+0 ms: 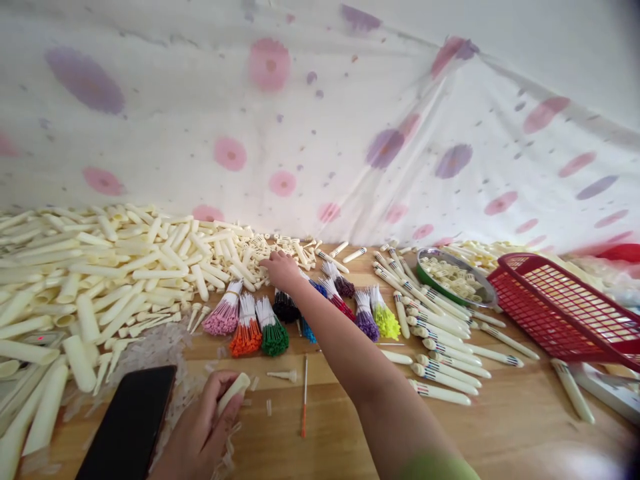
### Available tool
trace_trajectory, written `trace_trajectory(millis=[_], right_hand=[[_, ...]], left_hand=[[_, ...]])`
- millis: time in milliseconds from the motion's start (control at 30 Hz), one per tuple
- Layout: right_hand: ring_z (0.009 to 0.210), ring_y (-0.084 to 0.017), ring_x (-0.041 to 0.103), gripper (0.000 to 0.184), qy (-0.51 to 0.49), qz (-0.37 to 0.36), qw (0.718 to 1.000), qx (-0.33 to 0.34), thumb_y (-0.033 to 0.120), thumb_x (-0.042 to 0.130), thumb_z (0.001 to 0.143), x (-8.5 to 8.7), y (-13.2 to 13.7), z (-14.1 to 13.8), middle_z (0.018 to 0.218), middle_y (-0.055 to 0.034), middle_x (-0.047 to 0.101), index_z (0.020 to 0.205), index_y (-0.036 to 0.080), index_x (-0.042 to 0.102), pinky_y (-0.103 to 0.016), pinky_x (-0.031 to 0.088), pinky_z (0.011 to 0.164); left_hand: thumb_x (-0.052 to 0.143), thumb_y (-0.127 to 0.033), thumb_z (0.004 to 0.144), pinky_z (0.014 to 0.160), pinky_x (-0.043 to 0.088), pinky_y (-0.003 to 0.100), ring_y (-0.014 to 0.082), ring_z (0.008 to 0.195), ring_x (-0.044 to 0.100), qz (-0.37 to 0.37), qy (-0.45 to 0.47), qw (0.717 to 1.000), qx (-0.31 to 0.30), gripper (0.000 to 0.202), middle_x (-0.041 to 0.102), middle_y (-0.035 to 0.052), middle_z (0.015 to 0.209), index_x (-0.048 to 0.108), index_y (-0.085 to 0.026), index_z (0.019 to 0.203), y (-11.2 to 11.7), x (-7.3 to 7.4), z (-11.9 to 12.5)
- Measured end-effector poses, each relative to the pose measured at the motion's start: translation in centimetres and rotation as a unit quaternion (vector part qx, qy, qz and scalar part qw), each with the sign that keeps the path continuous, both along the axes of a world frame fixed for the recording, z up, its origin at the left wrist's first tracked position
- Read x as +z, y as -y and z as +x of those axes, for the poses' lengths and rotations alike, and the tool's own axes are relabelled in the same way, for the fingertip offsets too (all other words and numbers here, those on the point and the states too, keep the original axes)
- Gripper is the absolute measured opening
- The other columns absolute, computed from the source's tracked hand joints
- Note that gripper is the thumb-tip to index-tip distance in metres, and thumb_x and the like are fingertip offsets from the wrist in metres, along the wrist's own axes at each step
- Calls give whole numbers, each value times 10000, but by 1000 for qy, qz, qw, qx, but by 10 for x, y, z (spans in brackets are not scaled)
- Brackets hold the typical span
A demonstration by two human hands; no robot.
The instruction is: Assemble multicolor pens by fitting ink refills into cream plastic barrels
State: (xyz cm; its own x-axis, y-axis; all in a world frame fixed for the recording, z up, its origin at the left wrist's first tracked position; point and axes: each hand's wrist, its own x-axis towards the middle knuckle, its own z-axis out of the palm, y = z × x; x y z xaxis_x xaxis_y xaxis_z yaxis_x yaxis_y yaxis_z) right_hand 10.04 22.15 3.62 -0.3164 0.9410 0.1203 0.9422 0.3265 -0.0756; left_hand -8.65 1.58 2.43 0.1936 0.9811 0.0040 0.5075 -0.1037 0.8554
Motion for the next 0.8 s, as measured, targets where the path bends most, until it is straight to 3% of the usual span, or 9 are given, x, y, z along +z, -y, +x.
trace_trajectory(millis=[233,400,500,633,800], right_hand=[[1050,-259,480,307,2,-56,998,6,146,471,789,5,0,1,1073,-115,576,1039,212,636,-381,391,854],[967,-162,541,340,-41,-85,995,40,208,575,734,18,16,17,996,2,638,1063,282,620,-248,411,831],[963,-132,552,372,-69,-54,996,-9,202,484,815,27,17,39,1069,2,621,1179,258,539,-224,419,817],[971,-200,559,360,-65,-17,990,-123,135,325,891,33,0,65,1094,-105,601,1203,147,507,-318,450,779],[992,-194,552,281,-26,-40,993,-111,282,495,888,24,-35,55,1157,-83,543,1145,170,522,-384,471,831]], left_hand=[[418,-486,816,642,489,272,221,797,643,16,-7,1000,5,331,698,30,846,556,-220,956,0,-7,-1],[451,-492,804,632,485,260,219,782,643,20,6,1000,-6,316,696,24,843,564,-242,961,3,-7,-1],[466,-497,794,645,494,271,232,799,648,18,21,1000,0,316,701,26,840,568,-251,964,4,-8,-2],[474,-510,787,664,508,272,234,826,651,13,39,999,8,322,701,33,886,581,-256,954,4,-9,-2],[469,-502,794,675,507,261,208,774,651,2,43,999,17,296,693,21,866,579,-264,932,3,-11,-2]])
